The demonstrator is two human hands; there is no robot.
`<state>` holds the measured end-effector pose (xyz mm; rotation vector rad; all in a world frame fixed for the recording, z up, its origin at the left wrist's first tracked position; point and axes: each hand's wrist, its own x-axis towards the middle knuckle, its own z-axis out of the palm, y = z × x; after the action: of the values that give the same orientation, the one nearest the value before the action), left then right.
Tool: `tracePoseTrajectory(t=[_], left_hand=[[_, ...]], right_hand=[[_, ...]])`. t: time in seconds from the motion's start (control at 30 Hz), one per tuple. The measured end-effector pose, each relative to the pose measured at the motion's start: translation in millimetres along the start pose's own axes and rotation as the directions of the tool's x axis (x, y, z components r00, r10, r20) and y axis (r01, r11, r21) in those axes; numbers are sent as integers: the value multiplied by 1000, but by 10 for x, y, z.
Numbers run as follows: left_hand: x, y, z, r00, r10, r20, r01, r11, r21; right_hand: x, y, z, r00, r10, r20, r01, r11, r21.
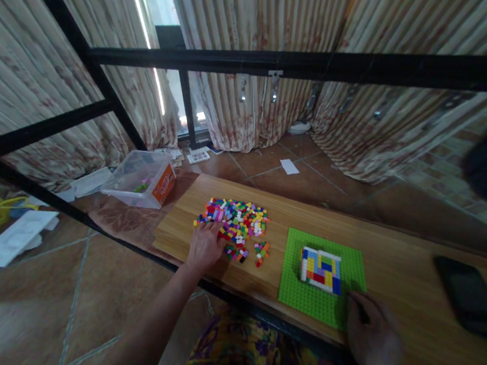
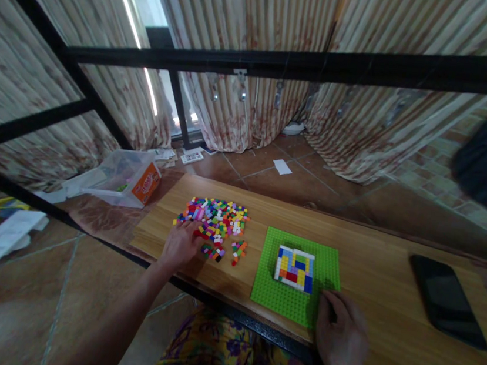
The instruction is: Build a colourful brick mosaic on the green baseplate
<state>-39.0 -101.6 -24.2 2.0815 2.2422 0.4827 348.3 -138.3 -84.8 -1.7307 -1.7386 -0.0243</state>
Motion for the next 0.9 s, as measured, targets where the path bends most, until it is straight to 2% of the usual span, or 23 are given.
tracePoseTrajectory(t=[0.23, 0.4, 0.47, 0.57, 0.73, 0.8, 0.9], left_hand=[[-2, -89, 18, 984, 176, -10, -176, 984, -33], [-73, 36, -151, 971, 237, -41, -240, 958, -159], [-122, 215, -208, 964, 265, -29, -262, 924, -280], [-198, 610, -205, 941, 333, 58, -264, 832, -488], [-263, 1285, -71, 851, 492, 183, -258, 696, -669], [-261, 1459, -34, 822, 538, 188, -261, 649, -715], [-230, 1599, 5, 806, 569, 164, -268, 597, -756]], right_hand=[[-4, -35, 17, 999, 51, -11, -49, 995, 89], [33, -80, -46, 994, 108, 11, -108, 972, 209], [45, -145, -93, 989, 145, 13, -144, 958, 246], [57, -351, -183, 987, 158, 20, -157, 946, 284], [85, -796, -339, 993, -36, 114, -11, 921, 389], [98, -884, -377, 984, -89, 156, 12, 901, 433], [100, -886, -401, 978, -83, 192, -17, 883, 470]])
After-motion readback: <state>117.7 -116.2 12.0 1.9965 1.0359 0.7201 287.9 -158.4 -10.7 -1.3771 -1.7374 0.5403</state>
